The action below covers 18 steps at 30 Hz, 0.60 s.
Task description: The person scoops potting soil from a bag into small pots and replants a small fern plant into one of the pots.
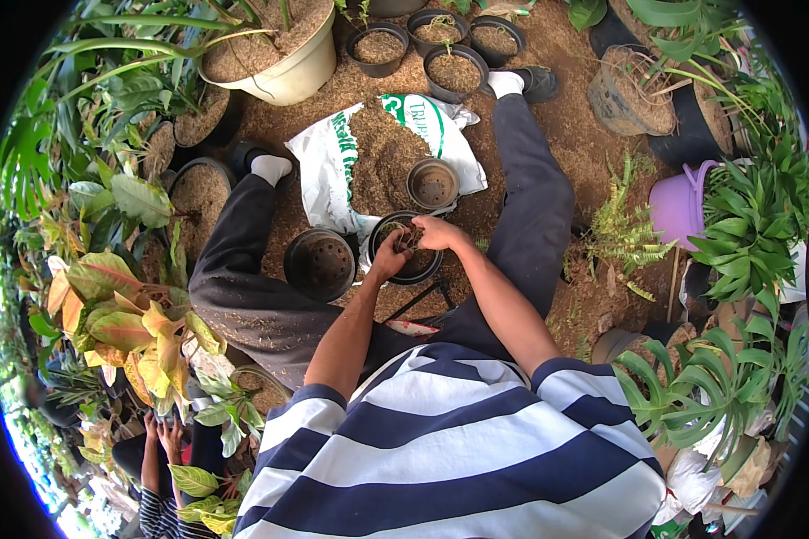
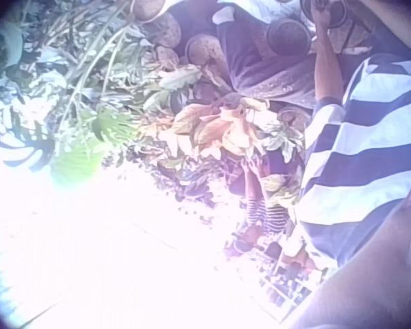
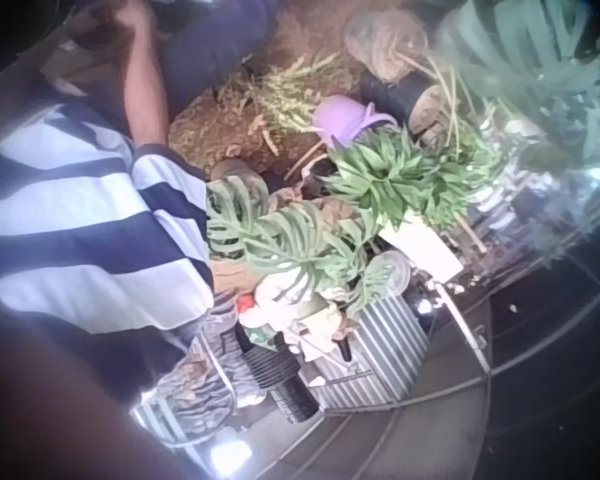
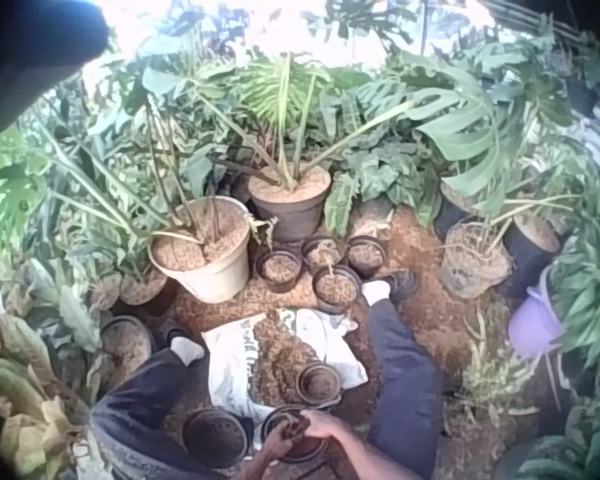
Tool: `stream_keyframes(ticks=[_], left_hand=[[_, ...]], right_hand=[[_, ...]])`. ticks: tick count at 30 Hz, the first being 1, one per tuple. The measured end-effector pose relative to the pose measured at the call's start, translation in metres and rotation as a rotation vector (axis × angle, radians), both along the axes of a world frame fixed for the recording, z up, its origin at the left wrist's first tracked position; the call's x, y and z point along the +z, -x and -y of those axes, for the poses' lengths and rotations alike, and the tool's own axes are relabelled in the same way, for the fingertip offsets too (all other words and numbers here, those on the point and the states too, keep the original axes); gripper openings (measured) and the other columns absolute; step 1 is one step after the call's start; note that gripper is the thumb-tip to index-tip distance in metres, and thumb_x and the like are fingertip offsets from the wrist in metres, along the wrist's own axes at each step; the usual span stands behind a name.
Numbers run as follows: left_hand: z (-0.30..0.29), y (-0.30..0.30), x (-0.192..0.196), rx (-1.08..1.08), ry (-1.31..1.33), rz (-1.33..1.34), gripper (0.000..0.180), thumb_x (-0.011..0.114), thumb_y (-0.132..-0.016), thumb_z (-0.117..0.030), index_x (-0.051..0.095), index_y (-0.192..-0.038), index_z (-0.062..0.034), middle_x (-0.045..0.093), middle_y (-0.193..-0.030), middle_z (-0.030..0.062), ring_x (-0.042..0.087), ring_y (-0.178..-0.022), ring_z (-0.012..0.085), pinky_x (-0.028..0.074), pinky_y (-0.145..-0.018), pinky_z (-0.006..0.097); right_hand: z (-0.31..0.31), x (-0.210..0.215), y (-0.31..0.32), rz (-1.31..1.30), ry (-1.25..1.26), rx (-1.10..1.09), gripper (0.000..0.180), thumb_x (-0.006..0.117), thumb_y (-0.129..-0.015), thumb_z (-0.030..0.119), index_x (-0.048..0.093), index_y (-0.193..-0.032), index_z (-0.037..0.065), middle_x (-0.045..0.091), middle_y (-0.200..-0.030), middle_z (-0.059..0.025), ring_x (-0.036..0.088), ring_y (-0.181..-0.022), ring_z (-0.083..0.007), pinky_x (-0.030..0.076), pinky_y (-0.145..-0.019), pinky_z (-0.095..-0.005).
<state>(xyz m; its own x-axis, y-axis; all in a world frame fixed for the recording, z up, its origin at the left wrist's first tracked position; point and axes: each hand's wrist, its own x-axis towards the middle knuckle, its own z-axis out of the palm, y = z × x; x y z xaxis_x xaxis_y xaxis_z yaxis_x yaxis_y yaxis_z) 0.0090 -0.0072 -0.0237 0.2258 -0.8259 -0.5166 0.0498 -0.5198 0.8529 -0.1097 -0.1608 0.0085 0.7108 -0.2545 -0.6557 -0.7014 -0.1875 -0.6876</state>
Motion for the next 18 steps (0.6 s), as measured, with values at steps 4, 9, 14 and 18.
stream_keyframes(ticks=[4, 9, 14, 18], left_hand=[[-0.006, 0.000, -0.006, 0.029, -0.015, 0.011, 0.052, 0.067, -0.079, -0.002, 0.053, -0.128, -0.0127, 0.054, -0.089, 0.0012, 0.051, -0.082, 0.0136, 0.046, -0.078, 0.029], [-0.001, 0.002, 0.002, 0.021, 0.013, 0.002, 0.053, 0.068, -0.079, -0.003, 0.053, -0.129, -0.0127, 0.055, -0.089, 0.0015, 0.051, -0.081, 0.0138, 0.046, -0.077, 0.028], [-0.009, -0.002, -0.013, -0.003, 0.039, 0.050, 0.059, 0.071, -0.079, -0.003, 0.050, -0.134, -0.0102, 0.055, -0.097, 0.0013, 0.053, -0.091, 0.0134, 0.046, -0.082, 0.028], [-0.007, 0.001, -0.004, -0.007, -0.006, 0.065, 0.062, 0.071, -0.078, -0.002, 0.048, -0.135, -0.0095, 0.057, -0.099, 0.0021, 0.054, -0.094, 0.0144, 0.046, -0.084, 0.029]], right_hand=[[0.013, 0.027, 0.003, 0.038, -0.203, -0.189, 0.055, 0.061, -0.082, 0.002, 0.046, -0.135, -0.003, 0.056, -0.130, -0.0203, 0.061, -0.110, -0.0296, 0.058, -0.080, -0.0406], [0.029, 0.008, 0.008, 0.219, 0.130, -0.565, 0.036, 0.070, -0.084, 0.012, 0.058, -0.116, -0.002, 0.070, -0.090, -0.0117, 0.067, -0.084, -0.0241, 0.057, -0.067, -0.0377], [0.031, 0.014, 0.002, 0.024, 0.320, -0.939, 0.057, 0.072, -0.084, 0.022, 0.044, -0.130, 0.003, 0.044, -0.127, -0.0209, 0.047, -0.121, -0.0361, 0.044, -0.098, -0.0456], [0.034, 0.004, 0.006, -0.148, 0.129, -0.973, 0.072, 0.067, -0.089, 0.027, 0.027, -0.146, 0.008, 0.030, -0.146, -0.0189, 0.038, -0.131, -0.0365, 0.040, -0.107, -0.0496]])
